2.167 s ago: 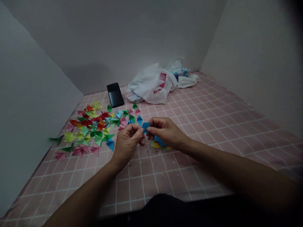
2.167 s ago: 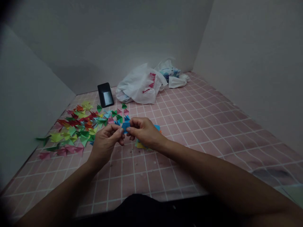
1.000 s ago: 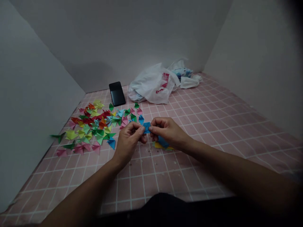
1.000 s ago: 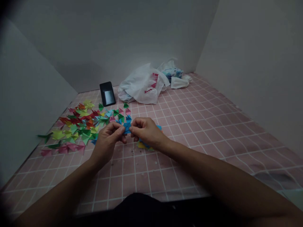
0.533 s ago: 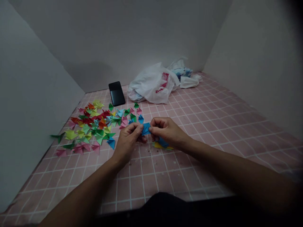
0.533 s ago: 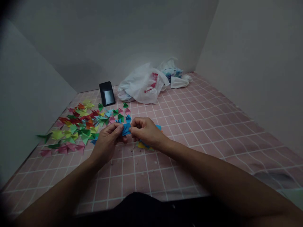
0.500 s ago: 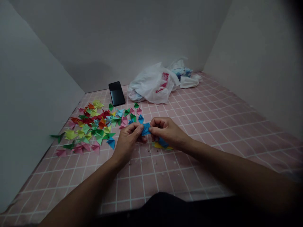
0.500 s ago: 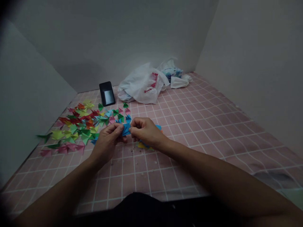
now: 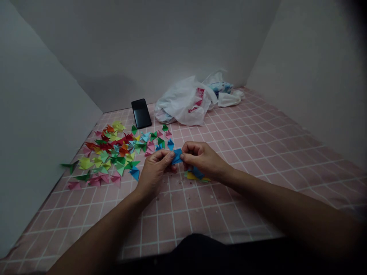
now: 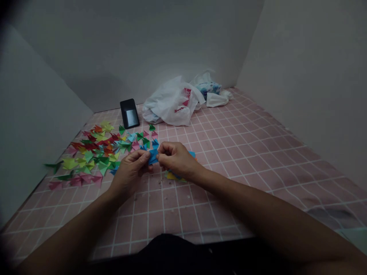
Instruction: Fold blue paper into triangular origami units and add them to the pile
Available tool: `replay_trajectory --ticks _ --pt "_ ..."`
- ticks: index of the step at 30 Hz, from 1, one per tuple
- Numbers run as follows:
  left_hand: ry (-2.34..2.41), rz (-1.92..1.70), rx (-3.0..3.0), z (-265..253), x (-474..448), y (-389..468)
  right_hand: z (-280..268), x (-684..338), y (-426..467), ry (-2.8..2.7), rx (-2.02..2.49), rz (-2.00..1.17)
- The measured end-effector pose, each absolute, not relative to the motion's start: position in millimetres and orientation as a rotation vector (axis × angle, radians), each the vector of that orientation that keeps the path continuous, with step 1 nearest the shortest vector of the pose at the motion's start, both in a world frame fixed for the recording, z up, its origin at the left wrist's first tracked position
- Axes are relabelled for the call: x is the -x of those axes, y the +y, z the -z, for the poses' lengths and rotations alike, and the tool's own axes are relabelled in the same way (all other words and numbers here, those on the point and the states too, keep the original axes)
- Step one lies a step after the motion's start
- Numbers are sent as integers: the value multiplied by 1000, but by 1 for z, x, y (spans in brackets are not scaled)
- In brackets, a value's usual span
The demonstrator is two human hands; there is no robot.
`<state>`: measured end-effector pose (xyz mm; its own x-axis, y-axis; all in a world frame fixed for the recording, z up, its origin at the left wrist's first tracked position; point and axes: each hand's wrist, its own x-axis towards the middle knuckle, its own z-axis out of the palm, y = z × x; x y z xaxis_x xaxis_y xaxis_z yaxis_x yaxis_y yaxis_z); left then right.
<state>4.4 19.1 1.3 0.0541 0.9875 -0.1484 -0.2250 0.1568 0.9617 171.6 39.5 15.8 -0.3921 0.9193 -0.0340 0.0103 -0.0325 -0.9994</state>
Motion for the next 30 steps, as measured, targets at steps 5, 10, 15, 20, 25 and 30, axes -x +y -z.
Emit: replay_trajectory --ticks 5,10,15,20,25,30 --pt "1049 -1156 -829 -2 -5 20 -16 -172 40 -1506 1025 -1501" --pt "1043 -1167 -867 -1 -5 21 -15 -172 40 -1513 1024 -1488" --pt "1068 -1169 -884 0 -4 21 -14 -172 39 -1516 1028 -1486" --pt "1049 -1174 -835 1 -5 20 -14 -172 40 -1533 1028 -1474" --pt "1014 -1184 -782 0 -6 19 -15 -172 40 -1538 1032 -1464" --pt "1013 -1174 -803 1 -5 20 -16 -172 39 -1531 1044 -1486"
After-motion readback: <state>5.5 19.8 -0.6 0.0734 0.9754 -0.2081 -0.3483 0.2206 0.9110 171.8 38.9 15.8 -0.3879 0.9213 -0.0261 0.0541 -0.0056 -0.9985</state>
